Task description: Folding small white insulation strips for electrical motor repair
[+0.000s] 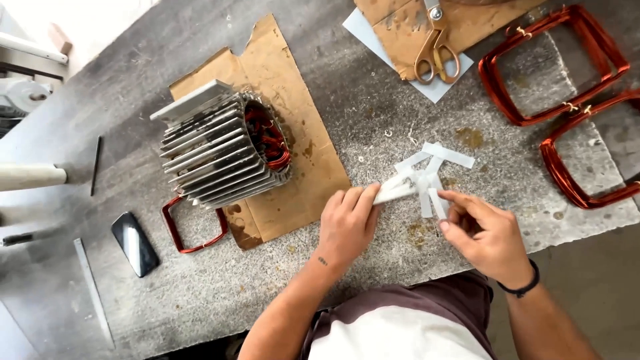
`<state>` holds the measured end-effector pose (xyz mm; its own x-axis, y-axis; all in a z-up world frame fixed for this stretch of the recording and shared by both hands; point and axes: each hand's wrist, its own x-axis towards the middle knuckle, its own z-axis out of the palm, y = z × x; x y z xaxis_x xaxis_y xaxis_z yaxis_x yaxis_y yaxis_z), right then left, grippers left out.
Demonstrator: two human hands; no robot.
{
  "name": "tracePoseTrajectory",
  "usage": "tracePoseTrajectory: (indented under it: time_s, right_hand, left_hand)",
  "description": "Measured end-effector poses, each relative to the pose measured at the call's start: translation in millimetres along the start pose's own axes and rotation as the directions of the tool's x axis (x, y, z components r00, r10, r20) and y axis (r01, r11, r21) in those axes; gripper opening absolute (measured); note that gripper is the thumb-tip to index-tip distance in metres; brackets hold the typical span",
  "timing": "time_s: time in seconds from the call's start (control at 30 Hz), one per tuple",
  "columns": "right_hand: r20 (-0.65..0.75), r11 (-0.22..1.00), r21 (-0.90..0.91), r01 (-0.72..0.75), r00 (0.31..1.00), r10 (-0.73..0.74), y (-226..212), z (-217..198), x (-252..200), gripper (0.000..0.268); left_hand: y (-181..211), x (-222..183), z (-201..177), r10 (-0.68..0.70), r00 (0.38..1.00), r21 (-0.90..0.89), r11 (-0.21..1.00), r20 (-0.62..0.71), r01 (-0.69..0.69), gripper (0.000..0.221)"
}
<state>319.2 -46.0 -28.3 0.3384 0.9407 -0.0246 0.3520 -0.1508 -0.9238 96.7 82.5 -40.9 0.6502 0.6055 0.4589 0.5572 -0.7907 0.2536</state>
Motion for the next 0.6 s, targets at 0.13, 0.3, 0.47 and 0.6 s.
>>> tracePoseTrajectory:
  time_s: [0.13,0.3,0.47,0.6]
  right_hand:
    - [0.004,0.998,0.02,0.067,0.998,-0.067,-7,2,-5,0.022]
    - [-0.018,0.99,0.005,0.138,0.99,-0.137,11,10,-9,0.012]
    - [-0.029,0.97,-0.023,0.243,0.969,-0.244,3,12,-8,0.011]
    - [0.047,0.983,0.064,0.169,0.984,-0.172,5,26,-13,0.012]
  left_hand:
    - [-20,14,37,0.026,0.999,0.04,0.999,-0.026,-0.025,0.029]
    - [-32,51,48,-0.032,0.998,0.069,0.997,-0.046,0.035,0.032]
    - [-26,69,23,-0.102,0.994,0.014,0.995,-0.046,0.103,0.042]
    - [-17,45,-10,-0.113,0.993,-0.312,0.945,-0.032,0.098,0.05]
